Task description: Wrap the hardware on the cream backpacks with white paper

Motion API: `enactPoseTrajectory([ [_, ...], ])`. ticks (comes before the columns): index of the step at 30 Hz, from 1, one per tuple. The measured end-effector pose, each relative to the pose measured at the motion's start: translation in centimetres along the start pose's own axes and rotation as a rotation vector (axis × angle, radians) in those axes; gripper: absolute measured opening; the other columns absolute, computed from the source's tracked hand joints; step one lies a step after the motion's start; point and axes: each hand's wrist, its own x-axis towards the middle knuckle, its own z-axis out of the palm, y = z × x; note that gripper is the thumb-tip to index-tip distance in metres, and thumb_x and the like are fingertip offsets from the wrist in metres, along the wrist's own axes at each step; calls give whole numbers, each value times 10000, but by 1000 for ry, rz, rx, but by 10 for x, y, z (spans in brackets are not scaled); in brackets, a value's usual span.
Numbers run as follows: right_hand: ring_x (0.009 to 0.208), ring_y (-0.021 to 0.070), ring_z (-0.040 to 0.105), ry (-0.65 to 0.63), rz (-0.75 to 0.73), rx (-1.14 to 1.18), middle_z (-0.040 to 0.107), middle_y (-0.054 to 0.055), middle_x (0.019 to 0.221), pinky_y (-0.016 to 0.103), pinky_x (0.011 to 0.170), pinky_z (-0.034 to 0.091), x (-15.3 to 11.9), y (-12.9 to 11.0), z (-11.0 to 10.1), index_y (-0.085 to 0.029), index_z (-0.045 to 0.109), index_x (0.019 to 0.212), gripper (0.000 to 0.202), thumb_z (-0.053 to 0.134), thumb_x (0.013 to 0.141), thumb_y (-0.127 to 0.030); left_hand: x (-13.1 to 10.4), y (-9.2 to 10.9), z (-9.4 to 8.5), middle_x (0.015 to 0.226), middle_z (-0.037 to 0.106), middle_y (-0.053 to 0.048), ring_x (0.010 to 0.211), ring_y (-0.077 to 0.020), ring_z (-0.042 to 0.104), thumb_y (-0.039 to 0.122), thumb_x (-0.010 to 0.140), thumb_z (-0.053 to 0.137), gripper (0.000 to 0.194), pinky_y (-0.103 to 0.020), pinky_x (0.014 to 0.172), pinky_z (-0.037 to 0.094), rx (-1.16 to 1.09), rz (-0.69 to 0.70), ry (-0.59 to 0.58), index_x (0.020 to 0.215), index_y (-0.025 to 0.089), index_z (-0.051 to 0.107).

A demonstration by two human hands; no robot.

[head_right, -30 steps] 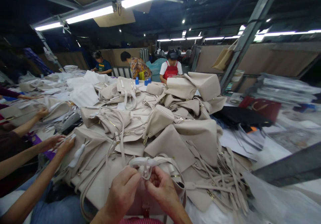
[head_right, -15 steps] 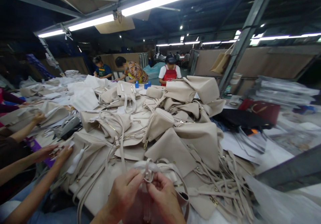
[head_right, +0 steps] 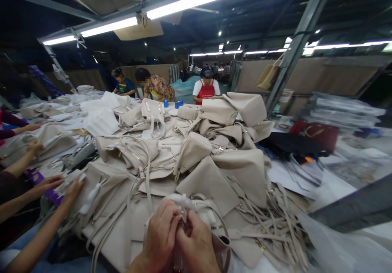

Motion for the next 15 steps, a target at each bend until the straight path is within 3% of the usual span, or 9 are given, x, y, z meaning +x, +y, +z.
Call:
enactPoseTrajectory([
  [2,481,108,410,-86,212,240,488,-56,534,226,465,317,0,-1,-3,-191,593,730,266,703,696,-430,2,-4,-6,685,568,-21,617,-161,536,189,998,334,332,-265,537,418,1,154,-39,733,202,533],
  [4,453,85,363,-88,284,377,436,-76,507,211,445,294,1,-2,-6,-188,564,684,368,743,653,-509,5,-9,-14,677,578,-22,592,-154,527,222,1014,338,334,-261,509,402,32,288,-76,808,183,597],
  [8,500,106,425,-13,103,227,517,-33,554,222,474,341,3,-4,-6,-176,603,651,368,733,672,-520,7,-12,-24,747,643,-45,645,-166,571,171,988,422,223,-271,563,443,127,455,-55,1069,124,624],
  [10,537,129,473,38,-42,33,561,-6,588,235,508,376,1,-1,-3,-178,640,669,299,672,744,-466,8,-11,-22,708,630,-38,618,-171,556,159,987,400,232,-280,555,432,148,431,-30,951,142,628],
  [12,542,134,482,75,-201,-167,555,-2,587,238,523,380,-2,6,1,-186,642,648,235,626,783,-378,9,-11,-16,658,593,-27,584,-172,537,157,993,346,309,-282,534,406,171,311,4,803,181,589],
  [15,536,126,490,-16,-327,-306,544,-10,590,221,515,373,-6,23,3,-190,639,651,157,609,783,-269,14,-16,-9,662,583,-27,598,-174,558,141,980,329,322,-277,548,400,202,85,68,753,202,550],
])
